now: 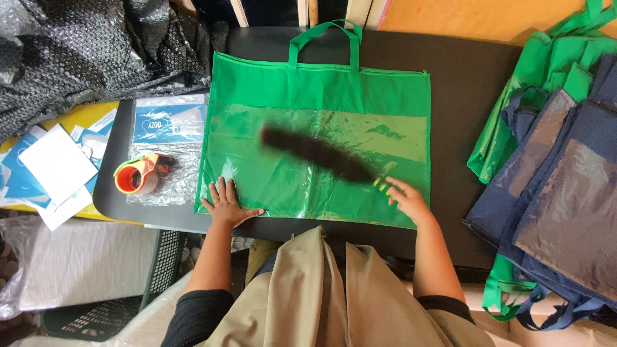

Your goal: The person uses a duster to clean a green bag, then places a pillow into the bag and inserts a small card before dusting the bag again.

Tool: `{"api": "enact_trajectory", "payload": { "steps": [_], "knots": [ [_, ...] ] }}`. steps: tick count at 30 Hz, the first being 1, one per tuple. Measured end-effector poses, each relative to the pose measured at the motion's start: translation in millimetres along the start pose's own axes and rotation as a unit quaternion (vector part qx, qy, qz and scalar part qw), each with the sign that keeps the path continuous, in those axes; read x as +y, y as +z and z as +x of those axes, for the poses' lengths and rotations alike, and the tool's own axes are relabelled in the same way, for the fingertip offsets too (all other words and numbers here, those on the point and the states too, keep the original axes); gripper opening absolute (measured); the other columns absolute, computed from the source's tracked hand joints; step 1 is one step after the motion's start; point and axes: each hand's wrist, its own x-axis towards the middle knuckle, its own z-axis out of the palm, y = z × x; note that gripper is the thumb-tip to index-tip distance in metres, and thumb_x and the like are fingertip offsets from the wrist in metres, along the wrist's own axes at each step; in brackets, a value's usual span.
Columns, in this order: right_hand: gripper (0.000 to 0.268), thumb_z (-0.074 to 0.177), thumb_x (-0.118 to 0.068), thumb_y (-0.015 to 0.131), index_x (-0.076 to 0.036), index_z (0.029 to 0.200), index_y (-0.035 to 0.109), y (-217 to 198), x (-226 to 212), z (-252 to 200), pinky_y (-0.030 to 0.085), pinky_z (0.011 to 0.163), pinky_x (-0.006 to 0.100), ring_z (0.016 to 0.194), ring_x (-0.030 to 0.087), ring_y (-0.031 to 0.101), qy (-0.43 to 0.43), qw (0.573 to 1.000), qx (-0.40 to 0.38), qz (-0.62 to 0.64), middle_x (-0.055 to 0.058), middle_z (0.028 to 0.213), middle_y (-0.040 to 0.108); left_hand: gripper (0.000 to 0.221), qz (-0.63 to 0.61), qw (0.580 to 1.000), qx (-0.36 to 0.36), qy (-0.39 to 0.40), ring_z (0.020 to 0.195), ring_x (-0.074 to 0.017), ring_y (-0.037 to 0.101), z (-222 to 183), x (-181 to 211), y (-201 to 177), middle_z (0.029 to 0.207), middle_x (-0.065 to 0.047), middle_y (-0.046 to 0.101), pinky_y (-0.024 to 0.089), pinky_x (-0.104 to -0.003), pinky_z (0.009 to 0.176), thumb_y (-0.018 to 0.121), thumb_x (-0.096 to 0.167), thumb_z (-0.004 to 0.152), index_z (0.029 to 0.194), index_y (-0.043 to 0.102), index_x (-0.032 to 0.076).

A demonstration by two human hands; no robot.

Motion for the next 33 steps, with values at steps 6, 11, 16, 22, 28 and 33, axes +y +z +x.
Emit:
{"api": "enact_trajectory", "payload": {
  "steps": [6, 11, 16, 22, 28, 33],
  "knots": [
    [0.039, 0.11, -0.033, 0.054, -0.028, 0.148, 0.051, 7, -16, 15, 0.033, 0.039, 0.017, 0.044, 0.007, 0.041, -0.031, 0.987, 0.062, 0.143, 0.008, 0.071, 0.056, 0.15, -0.032, 0.999, 0.01, -0.005, 0.16, -0.0318, -0.009, 11, -5, 10, 0.174, 0.001, -0.009, 0.0, -0.065, 0.125, 0.073, 0.093, 0.051, 0.165, 0.001, 0.028],
    [0.034, 0.104, -0.022, 0.058, -0.017, 0.137, 0.066, -2, -36, -17, 0.036, 0.046, 0.019, 0.05, 0.011, 0.044, 0.059, 0.989, -0.133, 0.028, 0.012, 0.07, 0.062, 0.148, -0.037, 0.999, 0.009, -0.007, 0.159, -0.031, -0.011, 11, -3, 8, 0.174, 0.003, -0.01, -0.002, -0.066, 0.125, 0.076, 0.088, 0.052, 0.165, 0.0, 0.03],
    [0.036, 0.105, -0.027, 0.06, -0.015, 0.138, 0.066, -29, 0, 12, 0.037, 0.045, 0.022, 0.046, 0.01, 0.042, 0.089, 0.989, -0.109, -0.04, 0.013, 0.068, 0.065, 0.15, -0.028, 1.0, 0.009, -0.01, 0.159, -0.0307, -0.012, 14, -7, 18, 0.174, 0.003, -0.011, -0.003, -0.065, 0.125, 0.073, 0.094, 0.05, 0.165, 0.0, 0.03],
    [0.034, 0.11, -0.03, 0.052, -0.023, 0.144, 0.053, -35, -5, 15, 0.029, 0.034, 0.016, 0.04, 0.007, 0.039, -0.03, 0.974, 0.096, 0.203, 0.011, 0.07, 0.054, 0.153, -0.038, 0.999, 0.013, -0.004, 0.159, -0.031, -0.011, 14, -9, 16, 0.174, 0.002, -0.01, -0.003, -0.065, 0.125, 0.071, 0.097, 0.049, 0.165, -0.001, 0.03],
    [0.035, 0.106, -0.025, 0.053, -0.014, 0.136, 0.066, -76, 12, -55, 0.036, 0.042, 0.021, 0.051, 0.014, 0.046, 0.101, 0.99, -0.096, 0.024, 0.012, 0.071, 0.06, 0.15, -0.04, 0.999, 0.02, -0.001, 0.159, -0.0305, -0.01, 17, -9, 21, 0.174, 0.002, -0.009, -0.002, -0.065, 0.125, 0.072, 0.096, 0.05, 0.165, 0.0, 0.03],
    [0.047, 0.102, -0.027, 0.059, -0.004, 0.143, 0.056, -135, 109, -94, 0.026, 0.033, 0.019, 0.039, 0.007, 0.034, 0.116, 0.981, 0.035, 0.153, 0.02, 0.074, 0.057, 0.15, -0.037, 0.999, 0.038, 0.006, 0.159, -0.0324, -0.009, 14, -11, 22, 0.174, 0.001, -0.007, -0.001, -0.066, 0.124, 0.068, 0.098, 0.05, 0.165, 0.001, 0.028]
  ]
}}
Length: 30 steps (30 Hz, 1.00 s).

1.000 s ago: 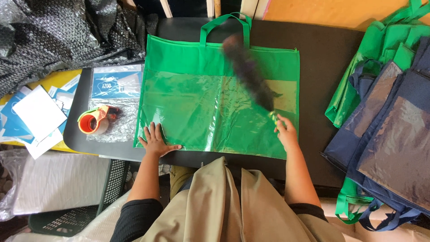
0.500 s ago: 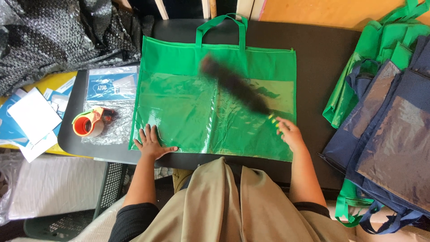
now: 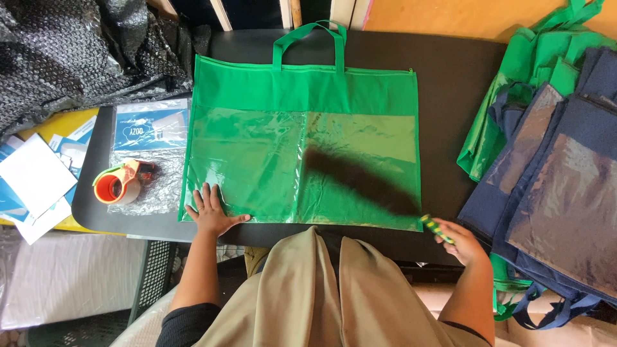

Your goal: The person uses a duster to clean a green bag, then places a pillow into the bag and inserts a small card before dusting the bag again.

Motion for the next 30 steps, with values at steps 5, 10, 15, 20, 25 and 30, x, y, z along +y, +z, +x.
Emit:
{"api": "enact_trajectory", "payload": {
  "steps": [5, 10, 15, 20, 25, 30],
  "knots": [
    [0.02, 0.109, -0.043, 0.055, -0.029, 0.124, 0.057, 1, 13, 8, 0.029, 0.039, 0.017, 0.04, 0.005, 0.036, -0.086, 0.972, 0.089, 0.202, 0.007, 0.077, 0.053, 0.15, -0.003, 1.0, 0.003, 0.003, 0.159, -0.0331, -0.008, -1, 1, 0, 0.174, 0.0, -0.007, -0.001, -0.067, 0.124, 0.067, 0.098, 0.05, 0.165, 0.003, 0.028],
    [0.024, 0.106, -0.041, 0.055, -0.028, 0.126, 0.06, 30, -3, -4, 0.03, 0.038, 0.018, 0.038, 0.005, 0.033, -0.076, 0.977, -0.004, 0.199, 0.01, 0.072, 0.051, 0.15, -0.004, 1.0, 0.013, 0.007, 0.159, -0.0335, -0.007, 1, -2, 2, 0.174, 0.0, -0.006, 0.0, -0.067, 0.124, 0.066, 0.099, 0.049, 0.165, 0.003, 0.028],
    [0.035, 0.101, -0.012, 0.058, 0.004, 0.132, 0.061, 36, -6, -5, 0.029, 0.033, 0.019, 0.037, 0.006, 0.034, 0.0, 0.995, -0.084, 0.048, 0.022, 0.068, 0.055, 0.146, -0.012, 0.999, 0.028, 0.015, 0.159, -0.0344, -0.005, -2, -2, 4, 0.174, -0.001, -0.004, 0.001, -0.068, 0.123, 0.065, 0.098, 0.053, 0.165, 0.005, 0.027],
    [0.023, 0.106, -0.031, 0.059, -0.018, 0.125, 0.059, 10, 23, 29, 0.03, 0.038, 0.018, 0.039, 0.006, 0.036, -0.065, 0.979, 0.032, 0.192, 0.019, 0.077, 0.056, 0.147, -0.006, 0.999, 0.028, 0.017, 0.159, -0.0346, -0.006, -2, -1, 2, 0.175, -0.001, -0.005, 0.0, -0.068, 0.123, 0.065, 0.099, 0.052, 0.166, 0.005, 0.027],
    [0.012, 0.109, -0.04, 0.056, -0.032, 0.102, 0.059, 25, 22, 31, 0.028, 0.041, 0.014, 0.037, 0.002, 0.034, -0.1, 0.944, 0.012, 0.315, 0.008, 0.074, 0.054, 0.146, -0.015, 0.999, 0.022, 0.018, 0.159, -0.0347, -0.007, -5, 0, -1, 0.175, -0.001, -0.005, -0.001, -0.069, 0.123, 0.066, 0.098, 0.053, 0.165, 0.005, 0.028],
    [0.024, 0.104, -0.018, 0.053, -0.006, 0.121, 0.066, 51, 22, 10, 0.031, 0.033, 0.017, 0.033, 0.002, 0.031, 0.001, 0.987, -0.109, 0.115, 0.018, 0.066, 0.056, 0.147, -0.003, 1.0, 0.016, 0.015, 0.159, -0.0342, -0.006, -5, 2, -3, 0.174, -0.001, -0.005, 0.0, -0.069, 0.123, 0.066, 0.099, 0.053, 0.165, 0.004, 0.028]
  ]
}}
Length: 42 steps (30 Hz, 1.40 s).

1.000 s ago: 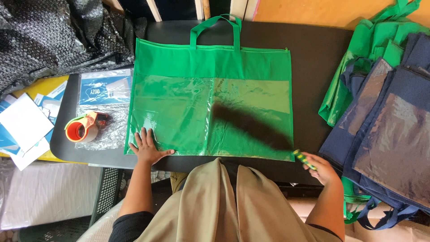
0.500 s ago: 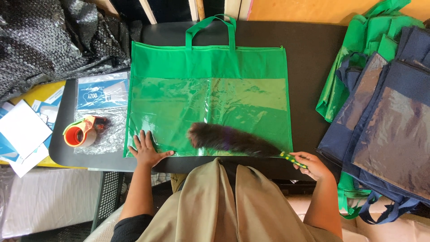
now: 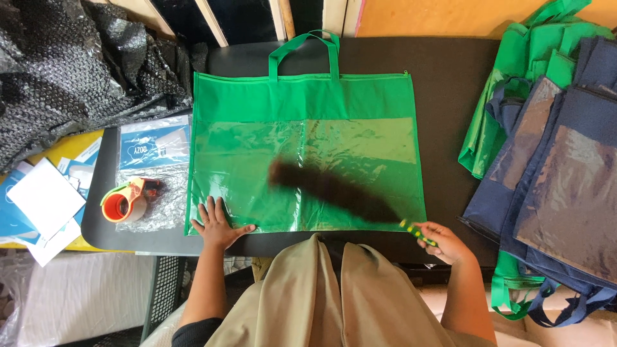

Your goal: The person uses a duster to clean a green bag, then places a pillow into the bag and inserts a small card before dusting the bag again.

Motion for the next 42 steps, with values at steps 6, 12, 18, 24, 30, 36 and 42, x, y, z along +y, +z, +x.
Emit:
{"api": "enact_trajectory", "payload": {
  "steps": [6, 12, 18, 24, 30, 36, 42],
  "knots": [
    [0.038, 0.104, -0.036, 0.063, -0.013, 0.134, 0.059, -26, 4, 5, 0.03, 0.034, 0.019, 0.036, 0.007, 0.039, -0.091, 0.977, 0.192, -0.002, 0.026, 0.075, 0.06, 0.144, 0.009, 1.0, -0.022, -0.004, 0.159, -0.0356, -0.007, -2, 2, -5, 0.174, -0.001, -0.007, 0.004, -0.07, 0.123, 0.064, 0.099, 0.057, 0.165, 0.001, 0.028],
    [0.008, 0.115, -0.031, 0.057, -0.024, 0.114, 0.052, 6, -51, 23, 0.038, 0.041, 0.014, 0.063, 0.013, 0.059, -0.261, 0.893, 0.358, 0.076, 0.009, 0.09, 0.056, 0.145, 0.024, 0.993, -0.104, -0.051, 0.159, -0.0341, -0.006, 54, -25, 22, 0.173, 0.001, -0.006, 0.005, -0.072, 0.12, 0.056, 0.108, 0.058, 0.165, 0.0, 0.03],
    [0.028, 0.108, -0.009, 0.065, -0.009, 0.134, 0.054, -17, -97, 12, 0.042, 0.068, 0.063, 0.08, 0.058, 0.063, -0.232, 0.613, 0.598, -0.463, 0.031, 0.096, 0.072, 0.094, -0.187, 0.973, -0.026, -0.13, 0.15, -0.0505, 0.018, 114, 8, -84, 0.165, -0.018, 0.021, 0.022, -0.077, 0.113, 0.059, 0.075, 0.077, 0.155, 0.038, 0.026],
    [0.062, 0.086, -0.031, 0.081, 0.005, 0.135, 0.066, -6, -112, 83, 0.033, 0.096, 0.051, 0.112, 0.046, 0.06, -0.247, 0.509, 0.596, -0.569, 0.03, 0.123, 0.07, 0.087, -0.454, 0.855, 0.131, -0.215, 0.11, -0.0301, 0.065, 229, -15, -74, 0.132, -0.017, 0.06, 0.05, -0.043, 0.093, 0.073, 0.054, 0.08, 0.148, 0.046, 0.007],
    [0.087, 0.083, -0.021, 0.096, 0.012, 0.146, 0.046, 30, -121, 246, 0.062, 0.048, 0.044, 0.064, 0.036, 0.07, -0.253, 0.823, 0.46, -0.218, 0.033, 0.114, 0.054, 0.112, -0.491, 0.842, 0.158, -0.159, 0.09, -0.0359, 0.074, 321, -17, -16, 0.128, -0.027, 0.056, 0.066, -0.04, 0.065, 0.096, 0.051, 0.076, 0.158, 0.031, 0.01],
    [0.059, 0.085, -0.057, 0.075, -0.024, 0.133, 0.071, 36, -130, 317, 0.053, 0.098, 0.048, 0.116, 0.034, 0.069, -0.076, 0.771, 0.374, -0.509, 0.011, 0.117, 0.074, 0.039, -0.543, 0.835, 0.061, -0.067, 0.089, -0.022, 0.065, 262, 45, -62, 0.112, -0.009, 0.06, 0.064, -0.046, 0.071, 0.054, 0.039, 0.107, 0.138, 0.059, 0.015],
    [0.019, 0.1, -0.009, 0.065, -0.008, 0.118, 0.07, 74, -256, 262, 0.052, 0.061, 0.018, 0.059, 0.008, 0.06, -0.375, 0.871, 0.314, -0.041, 0.001, 0.081, 0.056, 0.017, -0.74, 0.641, 0.127, 0.159, 0.101, -0.0171, 0.071, 210, 88, -212, 0.098, -0.001, 0.072, 0.054, -0.042, 0.093, 0.066, 0.023, 0.091, 0.108, 0.063, 0.022]
  ]
}}
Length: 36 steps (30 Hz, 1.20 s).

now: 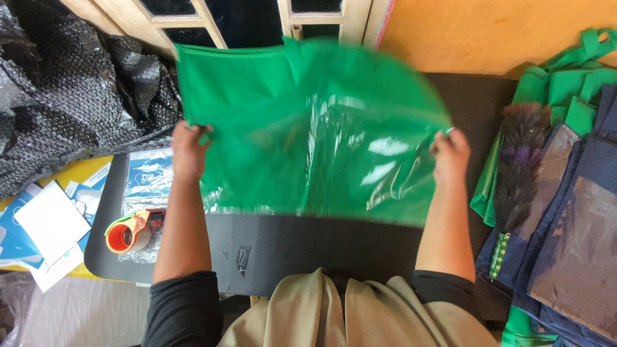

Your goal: The person uses a duster to clean a green bag, then places a pillow into the bag and inserts a small card before dusting the bag again.

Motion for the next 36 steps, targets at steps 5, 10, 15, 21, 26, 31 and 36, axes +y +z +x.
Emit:
{"api": "enact_trajectory", "payload": {
  "steps": [5, 10, 15, 21, 26, 31, 36],
  "knots": [
    [0.018, 0.1, -0.014, 0.062, -0.018, 0.117, 0.064, -12, -126, -13, 0.056, 0.102, 0.032, 0.093, 0.017, 0.067, -0.056, 0.972, -0.048, 0.224, 0.001, 0.102, 0.059, 0.023, -0.183, 0.974, -0.026, 0.128, 0.102, -0.0179, 0.064, -30, 99, 32, 0.1, 0.002, 0.068, 0.046, -0.053, 0.116, 0.062, 0.027, 0.08, 0.102, 0.066, 0.026],
    [0.031, 0.095, -0.043, 0.053, -0.029, 0.121, 0.061, -37, -142, -34, 0.05, 0.126, 0.05, 0.118, 0.029, 0.062, -0.039, 0.922, -0.126, 0.363, -0.002, 0.126, 0.059, 0.035, -0.287, 0.946, -0.063, 0.139, 0.099, -0.0225, 0.072, -32, 90, 7, 0.109, -0.004, 0.073, 0.053, -0.052, 0.117, 0.054, 0.031, 0.076, 0.104, 0.072, 0.022],
    [0.051, 0.098, -0.046, 0.051, -0.02, 0.142, 0.055, -81, -110, -74, 0.053, 0.121, 0.049, 0.127, 0.034, 0.067, 0.009, 0.917, -0.157, 0.367, 0.01, 0.136, 0.065, 0.043, -0.32, 0.942, -0.054, 0.081, 0.112, -0.0338, 0.067, -44, 42, -42, 0.122, -0.011, 0.067, 0.049, -0.055, 0.115, 0.053, 0.038, 0.077, 0.114, 0.066, 0.021],
    [0.071, 0.102, -0.037, 0.057, -0.019, 0.167, 0.035, -161, -4, -103, 0.051, 0.11, 0.055, 0.12, 0.041, 0.067, 0.157, 0.887, -0.201, 0.384, 0.023, 0.142, 0.062, 0.064, -0.337, 0.939, -0.063, -0.022, 0.139, -0.0429, 0.043, -105, -50, -120, 0.151, -0.021, 0.043, 0.026, -0.062, 0.122, 0.053, 0.057, 0.096, 0.146, 0.043, 0.018],
    [0.07, 0.097, -0.027, 0.054, -0.025, 0.162, 0.03, -172, 25, -167, 0.046, 0.105, 0.056, 0.126, 0.036, 0.056, 0.22, 0.95, -0.2, 0.101, 0.015, 0.146, 0.051, 0.073, -0.289, 0.945, 0.04, -0.148, 0.133, -0.0425, 0.049, -179, -90, -143, 0.147, -0.021, 0.046, 0.036, -0.062, 0.112, 0.057, 0.068, 0.098, 0.151, 0.045, 0.018],
    [0.076, 0.089, 0.012, 0.063, -0.002, 0.158, 0.036, -184, 74, -184, 0.047, 0.102, 0.061, 0.123, 0.048, 0.055, 0.188, 0.971, -0.134, -0.063, 0.031, 0.137, 0.053, 0.062, 0.042, 0.97, 0.123, -0.206, 0.108, -0.0368, 0.064, -214, -156, -191, 0.124, -0.014, 0.054, 0.057, -0.056, 0.097, 0.073, 0.007, 0.095, 0.148, 0.043, 0.011],
    [0.053, 0.071, -0.031, 0.094, -0.025, 0.121, 0.077, -276, 122, -134, 0.047, 0.091, 0.046, 0.1, 0.032, 0.068, -0.172, 0.829, 0.15, -0.51, 0.004, 0.102, 0.073, 0.057, 0.124, 0.969, 0.16, -0.142, 0.093, -0.0384, 0.067, -232, -171, -211, 0.109, -0.024, 0.055, 0.063, -0.056, 0.085, 0.073, -0.001, 0.092, 0.142, 0.045, -0.003]
  ]
}}
